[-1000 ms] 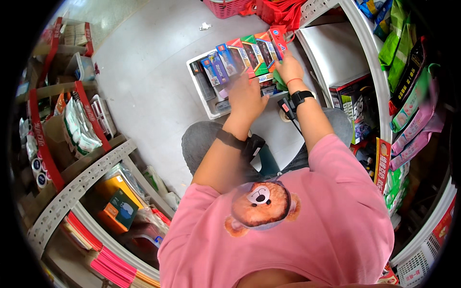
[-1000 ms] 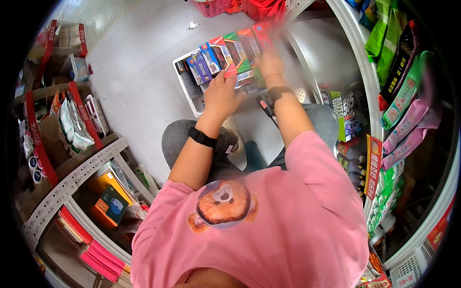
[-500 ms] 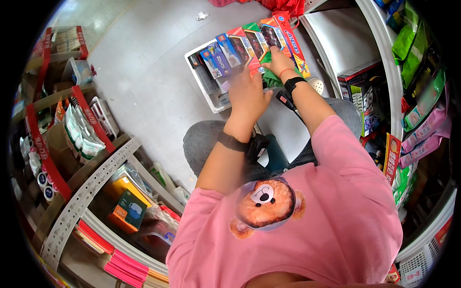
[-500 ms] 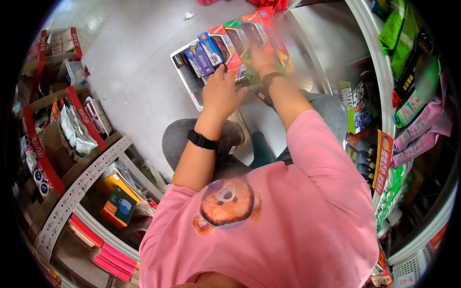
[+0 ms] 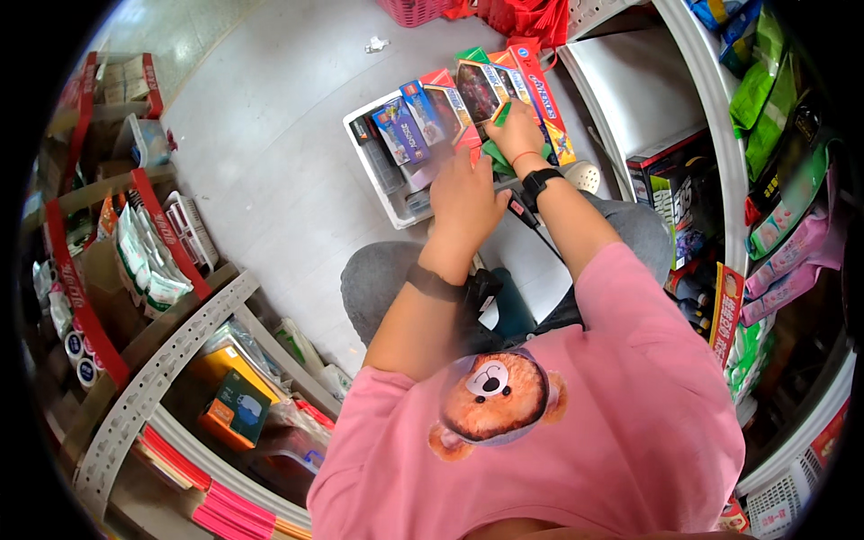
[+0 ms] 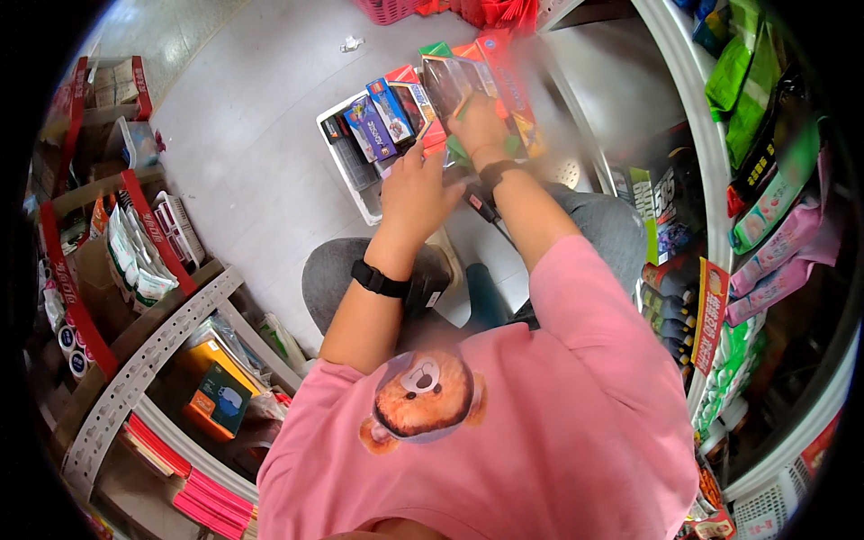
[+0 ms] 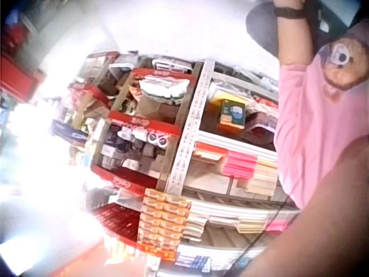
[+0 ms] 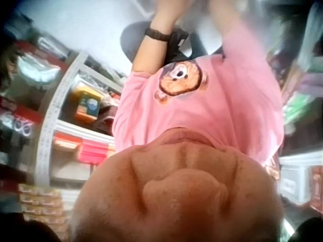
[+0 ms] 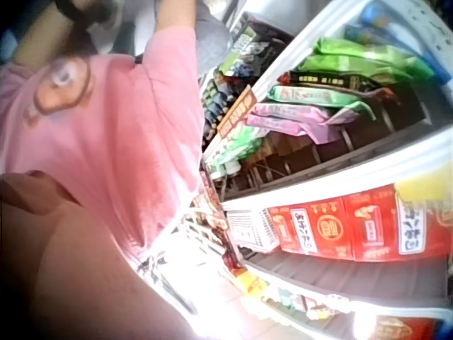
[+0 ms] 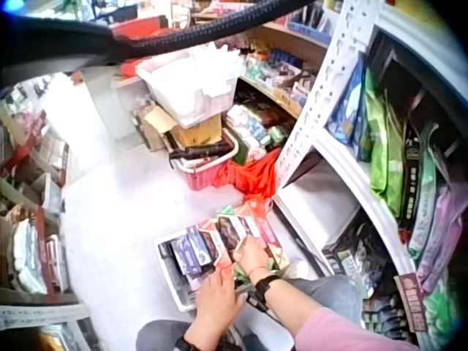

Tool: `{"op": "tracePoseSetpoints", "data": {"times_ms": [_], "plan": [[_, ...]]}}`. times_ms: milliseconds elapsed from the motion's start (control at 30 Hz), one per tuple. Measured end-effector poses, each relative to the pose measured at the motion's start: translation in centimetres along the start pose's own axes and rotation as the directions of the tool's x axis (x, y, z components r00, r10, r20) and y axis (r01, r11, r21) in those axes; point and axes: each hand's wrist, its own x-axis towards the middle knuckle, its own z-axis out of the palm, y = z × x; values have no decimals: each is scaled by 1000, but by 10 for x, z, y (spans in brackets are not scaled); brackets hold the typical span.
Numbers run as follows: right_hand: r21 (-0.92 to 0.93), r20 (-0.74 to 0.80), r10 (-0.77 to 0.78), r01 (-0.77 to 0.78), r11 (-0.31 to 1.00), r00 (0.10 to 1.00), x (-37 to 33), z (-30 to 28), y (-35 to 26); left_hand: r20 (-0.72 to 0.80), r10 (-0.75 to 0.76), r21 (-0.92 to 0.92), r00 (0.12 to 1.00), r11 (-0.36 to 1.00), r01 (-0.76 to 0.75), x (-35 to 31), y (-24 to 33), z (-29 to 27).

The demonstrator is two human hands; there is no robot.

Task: The person wipes several boxed toys and games with a green cloth and places them one by one into a clear plastic bin.

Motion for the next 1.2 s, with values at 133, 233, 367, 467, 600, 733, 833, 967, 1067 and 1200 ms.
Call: {"op": "tracePoseSetpoints", "data": {"times_ms": [133, 233, 367, 467, 600, 733, 833, 967, 1067, 1200], "plan": [[135, -296, -85, 130, 982, 951, -13, -56, -7, 38, 5, -38, 999, 999, -3, 5, 14, -1], [240, -539, -132, 302, 923, 832, -21, -104, 10, -125, 120, 0, 985, 993, -121, 5, 28, -7], [439, -469, -100, 330, 836, 877, -33, -166, 68, -289, 96, -98, 953, 987, -129, 9, 32, -4], [729, -178, -106, 203, 653, 978, -59, -206, 94, -398, 7, -155, 917, 985, -75, 14, 16, -12], [808, 13, -215, 116, 578, 977, -90, -223, 111, -292, 16, -223, 956, 971, -84, -1, 5, -32], [843, 50, -304, 123, 523, 951, -110, -226, 105, 150, 86, -745, 985, 665, 55, -33, 17, -59], [922, -27, -127, 74, 379, 991, -117, -224, 103, 312, 185, -805, 932, 572, 156, -41, 15, -60], [987, -90, 123, 72, 145, 988, -114, -230, 104, 171, 101, -724, 980, 688, 56, -45, 18, -51], [964, -219, -30, 221, 147, 975, -120, -224, 79, -55, 242, -479, 969, 845, -239, -41, 21, -39], [417, -489, -394, 605, 678, 778, -147, -217, 23, -98, 280, -495, 955, 819, -291, -42, 29, -39]]}}
